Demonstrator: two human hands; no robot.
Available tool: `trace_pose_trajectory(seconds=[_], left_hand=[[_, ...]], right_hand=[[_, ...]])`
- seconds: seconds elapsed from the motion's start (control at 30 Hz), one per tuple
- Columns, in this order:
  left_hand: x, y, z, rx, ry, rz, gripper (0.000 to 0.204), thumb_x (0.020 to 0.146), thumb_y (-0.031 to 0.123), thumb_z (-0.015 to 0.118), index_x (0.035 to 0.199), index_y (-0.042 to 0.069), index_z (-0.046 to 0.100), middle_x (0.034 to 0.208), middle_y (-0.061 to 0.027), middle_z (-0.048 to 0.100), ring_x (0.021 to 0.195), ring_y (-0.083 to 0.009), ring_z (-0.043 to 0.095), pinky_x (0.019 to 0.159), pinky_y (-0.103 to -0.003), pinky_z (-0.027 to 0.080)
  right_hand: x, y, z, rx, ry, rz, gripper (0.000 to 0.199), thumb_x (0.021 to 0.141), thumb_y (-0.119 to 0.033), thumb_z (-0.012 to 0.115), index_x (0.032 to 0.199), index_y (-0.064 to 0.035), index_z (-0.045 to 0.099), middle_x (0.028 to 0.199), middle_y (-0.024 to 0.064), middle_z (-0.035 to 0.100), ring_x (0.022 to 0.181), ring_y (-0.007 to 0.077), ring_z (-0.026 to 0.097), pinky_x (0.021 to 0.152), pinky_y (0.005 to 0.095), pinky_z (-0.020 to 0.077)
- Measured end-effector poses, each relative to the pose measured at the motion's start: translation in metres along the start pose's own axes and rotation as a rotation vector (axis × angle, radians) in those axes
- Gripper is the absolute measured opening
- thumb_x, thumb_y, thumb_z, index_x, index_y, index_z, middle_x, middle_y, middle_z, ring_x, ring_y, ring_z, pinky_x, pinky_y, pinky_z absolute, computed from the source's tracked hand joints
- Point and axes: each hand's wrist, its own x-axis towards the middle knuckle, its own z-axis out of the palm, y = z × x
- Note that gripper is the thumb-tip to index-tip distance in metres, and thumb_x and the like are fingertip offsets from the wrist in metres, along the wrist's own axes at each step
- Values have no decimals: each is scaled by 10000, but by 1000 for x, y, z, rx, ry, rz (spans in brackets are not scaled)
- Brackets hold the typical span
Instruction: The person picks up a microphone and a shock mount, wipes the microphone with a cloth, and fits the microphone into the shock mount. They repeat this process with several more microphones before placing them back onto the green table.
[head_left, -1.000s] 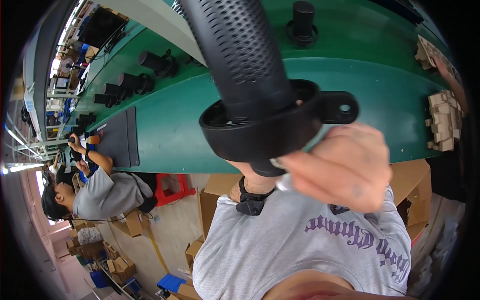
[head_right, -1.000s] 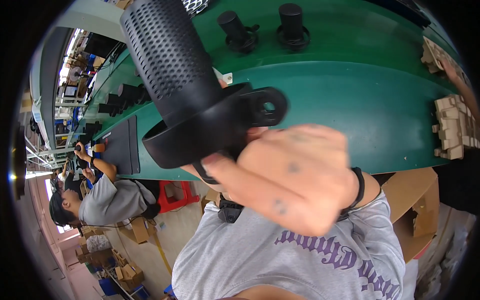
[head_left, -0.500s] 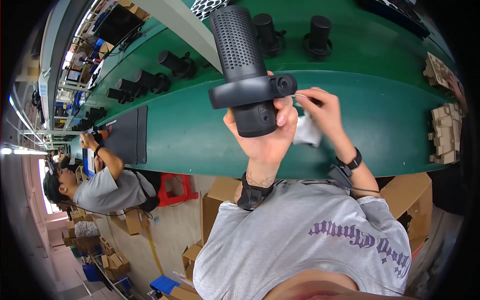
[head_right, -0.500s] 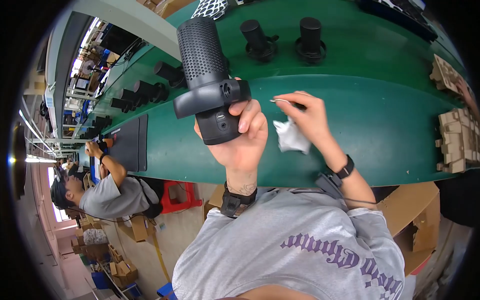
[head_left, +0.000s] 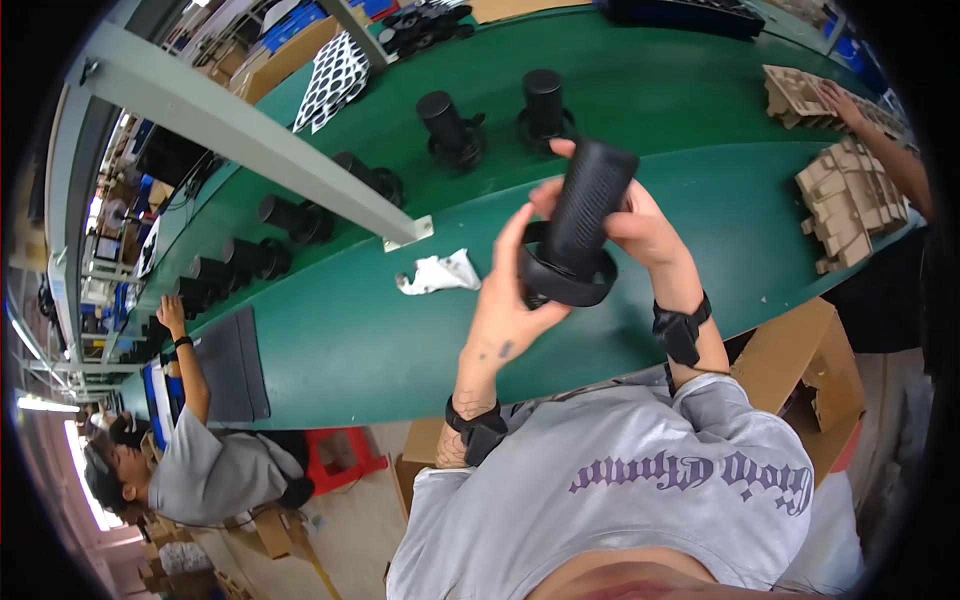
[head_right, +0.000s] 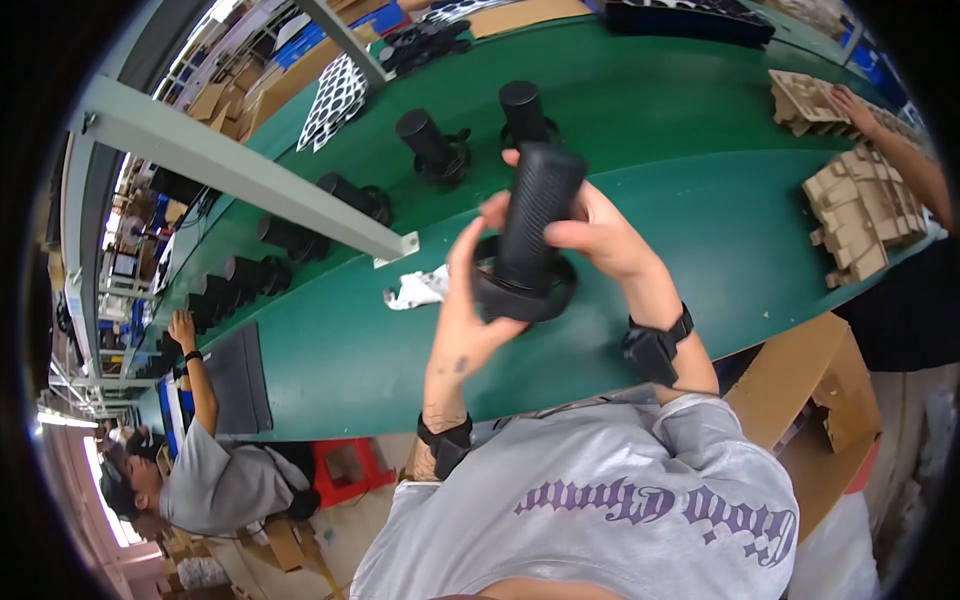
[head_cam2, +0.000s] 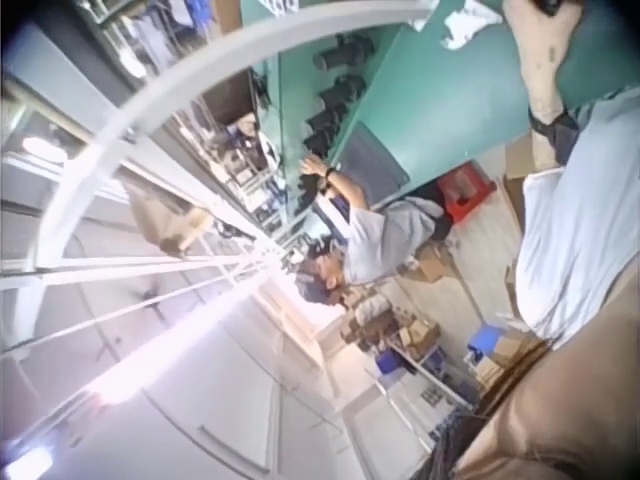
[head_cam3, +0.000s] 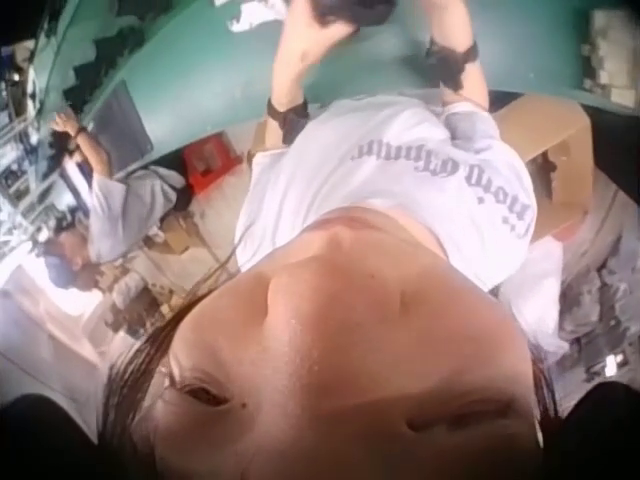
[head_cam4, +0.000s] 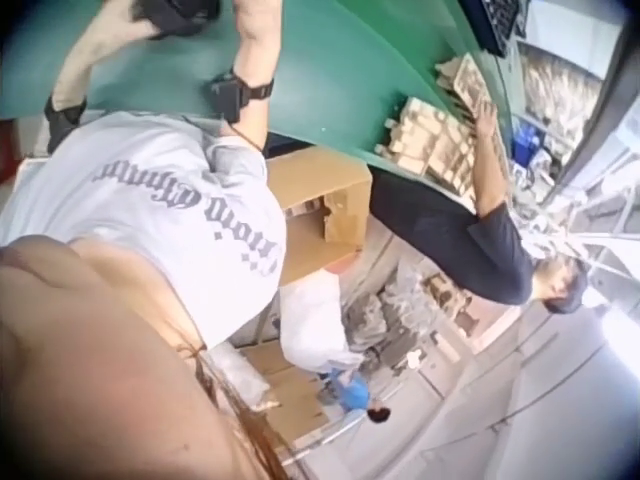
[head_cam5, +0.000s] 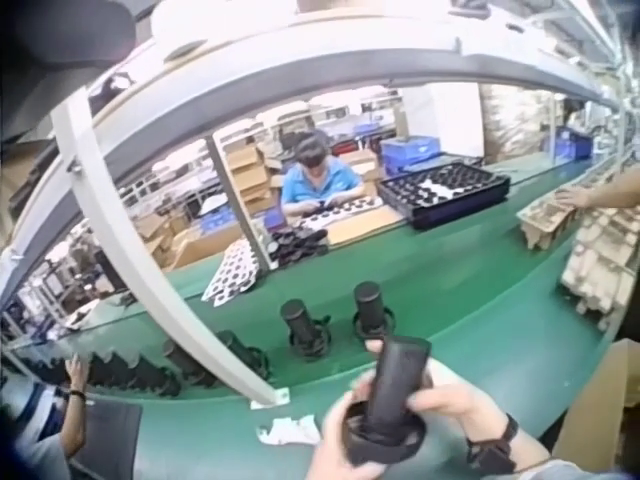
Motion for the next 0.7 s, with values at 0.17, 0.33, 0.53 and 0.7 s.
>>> trace_pose_trajectory(seconds=[0.17, 0.33, 0.53, 0.7], left_hand=[[7, -32, 31, 326, -100, -78, 945, 817, 249, 696, 1494, 121, 49, 1287, -264, 495, 1036, -319, 581, 843, -373, 476], [-6, -104, 28, 477, 131, -18, 713, 865, 198, 619, 1450, 54, 238, 1238, -190, 541, 1074, -295, 543, 898, -390, 440], [15, -124, 22, 548, 116, 51, 383, 838, 158, 598, 1204, 58, 544, 1119, -113, 584, 937, -265, 555, 830, -365, 459], [36, -133, 17, 638, 193, 14, 209, 821, 145, 596, 1020, 113, 651, 938, -40, 637, 682, -172, 576, 665, -300, 480]], right_hand=[[-56, -18, -67, -747, 714, -97, 468, 721, -130, 759, 1118, -14, 540, 1007, 58, 643, 906, 142, 612, 832, 315, 479], [-80, -38, -136, -1250, 1313, -287, 627, 697, -242, 832, 1185, -29, 500, 1067, 98, 592, 984, 195, 565, 869, 314, 449], [-95, -46, -168, -1778, 1409, -439, 711, 713, -227, 810, 1274, -6, 434, 1215, 149, 515, 1111, 295, 514, 962, 374, 407], [-6, -34, -80, -1540, 861, -741, 452, 762, -17, 679, 1189, -14, 530, 1211, 130, 540, 1136, 252, 511, 972, 362, 406]])
